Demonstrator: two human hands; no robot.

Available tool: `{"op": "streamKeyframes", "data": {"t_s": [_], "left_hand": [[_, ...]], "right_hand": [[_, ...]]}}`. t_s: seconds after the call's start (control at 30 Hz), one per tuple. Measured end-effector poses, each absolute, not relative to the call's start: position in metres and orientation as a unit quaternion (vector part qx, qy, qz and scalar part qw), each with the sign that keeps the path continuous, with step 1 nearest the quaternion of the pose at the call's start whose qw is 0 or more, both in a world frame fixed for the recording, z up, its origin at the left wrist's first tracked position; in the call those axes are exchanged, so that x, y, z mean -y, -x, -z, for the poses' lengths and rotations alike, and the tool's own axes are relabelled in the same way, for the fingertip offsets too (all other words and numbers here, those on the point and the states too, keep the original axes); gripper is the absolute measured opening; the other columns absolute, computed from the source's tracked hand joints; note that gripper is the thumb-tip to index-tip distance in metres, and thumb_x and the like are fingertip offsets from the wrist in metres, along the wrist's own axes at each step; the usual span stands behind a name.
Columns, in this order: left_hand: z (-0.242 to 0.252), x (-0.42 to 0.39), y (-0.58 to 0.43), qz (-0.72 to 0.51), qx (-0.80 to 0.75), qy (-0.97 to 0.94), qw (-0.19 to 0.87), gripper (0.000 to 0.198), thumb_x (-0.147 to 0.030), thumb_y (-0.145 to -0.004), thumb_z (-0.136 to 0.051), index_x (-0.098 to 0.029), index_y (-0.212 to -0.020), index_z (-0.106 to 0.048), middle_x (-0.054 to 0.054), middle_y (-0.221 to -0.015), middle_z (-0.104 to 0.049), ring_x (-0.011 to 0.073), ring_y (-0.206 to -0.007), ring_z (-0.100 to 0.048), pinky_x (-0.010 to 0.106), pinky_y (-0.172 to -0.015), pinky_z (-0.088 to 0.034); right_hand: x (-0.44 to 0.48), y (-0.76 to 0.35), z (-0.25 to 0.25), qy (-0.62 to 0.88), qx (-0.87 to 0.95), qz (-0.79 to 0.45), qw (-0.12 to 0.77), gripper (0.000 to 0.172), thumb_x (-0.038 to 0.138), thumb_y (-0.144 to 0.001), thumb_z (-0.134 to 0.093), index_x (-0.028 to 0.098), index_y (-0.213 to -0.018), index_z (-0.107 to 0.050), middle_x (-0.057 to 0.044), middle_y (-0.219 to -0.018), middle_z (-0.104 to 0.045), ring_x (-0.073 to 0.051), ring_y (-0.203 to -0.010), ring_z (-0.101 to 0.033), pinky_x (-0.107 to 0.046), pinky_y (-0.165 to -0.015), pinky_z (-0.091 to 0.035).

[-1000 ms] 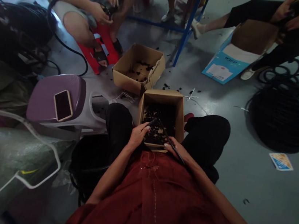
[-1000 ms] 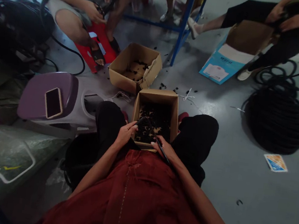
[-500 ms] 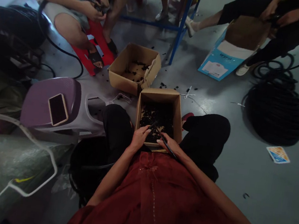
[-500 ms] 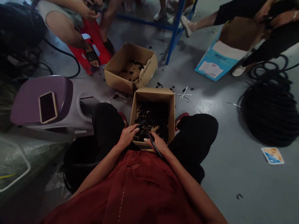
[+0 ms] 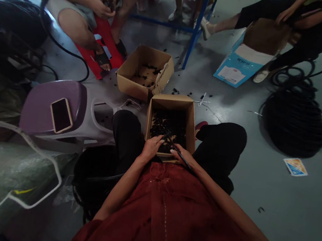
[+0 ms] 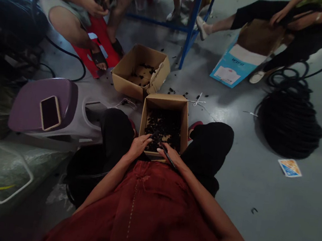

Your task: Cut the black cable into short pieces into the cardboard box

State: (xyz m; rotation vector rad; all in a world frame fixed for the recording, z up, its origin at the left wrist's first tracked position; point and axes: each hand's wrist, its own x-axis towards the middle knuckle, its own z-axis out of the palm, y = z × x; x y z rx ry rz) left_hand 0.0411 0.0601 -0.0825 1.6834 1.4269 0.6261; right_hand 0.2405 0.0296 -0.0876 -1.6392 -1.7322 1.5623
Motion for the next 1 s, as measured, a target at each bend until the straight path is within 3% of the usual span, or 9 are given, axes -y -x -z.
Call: {"op": "streamKeyframes", "data": {"t_s": [0.2,0.33,0.47,0.73,1.0], "left_hand": [[0.078,-0.059,-0.044,-0.272,-0.559,-0.643,0.447,0.03,-0.029,-0.087,-0.046,-0.018,-0.109,-0.063,0.006,-0.107,-0.066,0.0183,-0.099,-0.059,0.03,-0.09,-0.043],[0.08,-0.06,-0.044,-0.254,-0.571,-0.593,0.508,0.036,-0.037,-0.087,-0.042,-0.016,-0.105,-0.064,0.004,-0.084,-0.066,0.0138,-0.072,-0.058,0.024,-0.067,-0.045],[0.082,-0.062,-0.043,-0.234,-0.564,-0.522,0.596,0.039,-0.04,-0.084,-0.043,-0.012,-0.104,-0.062,0.001,-0.071,-0.06,0.0082,-0.053,-0.045,0.02,-0.049,-0.035],[0.079,-0.062,-0.044,-0.23,-0.568,-0.491,0.619,0.033,-0.039,-0.082,-0.046,-0.012,-0.092,-0.062,-0.001,-0.065,-0.055,0.0065,-0.051,-0.04,0.018,-0.047,-0.03],[0.078,-0.063,-0.044,-0.237,-0.56,-0.464,0.644,0.037,-0.042,-0.08,-0.048,-0.012,-0.098,-0.059,-0.002,-0.068,-0.056,0.0054,-0.049,-0.04,0.018,-0.046,-0.029]], "right_hand": [[-0.031,-0.242,0.09,0.587,0.608,-0.52,0.124,0.039,0.036,-0.08,-0.053,0.024,-0.117,-0.053,-0.003,-0.101,-0.066,-0.02,-0.086,-0.061,-0.031,-0.077,-0.045],[-0.032,-0.242,0.089,0.591,0.628,-0.494,0.113,0.036,0.027,-0.078,-0.052,0.024,-0.114,-0.054,-0.002,-0.095,-0.066,-0.019,-0.083,-0.061,-0.028,-0.074,-0.043],[-0.032,-0.242,0.091,0.59,0.643,-0.478,0.105,0.034,0.025,-0.078,-0.049,0.023,-0.112,-0.054,-0.002,-0.091,-0.065,-0.018,-0.08,-0.061,-0.026,-0.07,-0.041],[-0.033,-0.244,0.098,0.599,0.642,-0.469,0.095,0.034,0.024,-0.074,-0.051,0.025,-0.107,-0.056,0.001,-0.083,-0.065,-0.016,-0.07,-0.059,-0.023,-0.063,-0.039],[-0.033,-0.243,0.098,0.603,0.654,-0.45,0.079,0.03,0.023,-0.075,-0.049,0.023,-0.104,-0.056,0.0,-0.075,-0.062,-0.015,-0.066,-0.056,-0.022,-0.06,-0.036]]}}
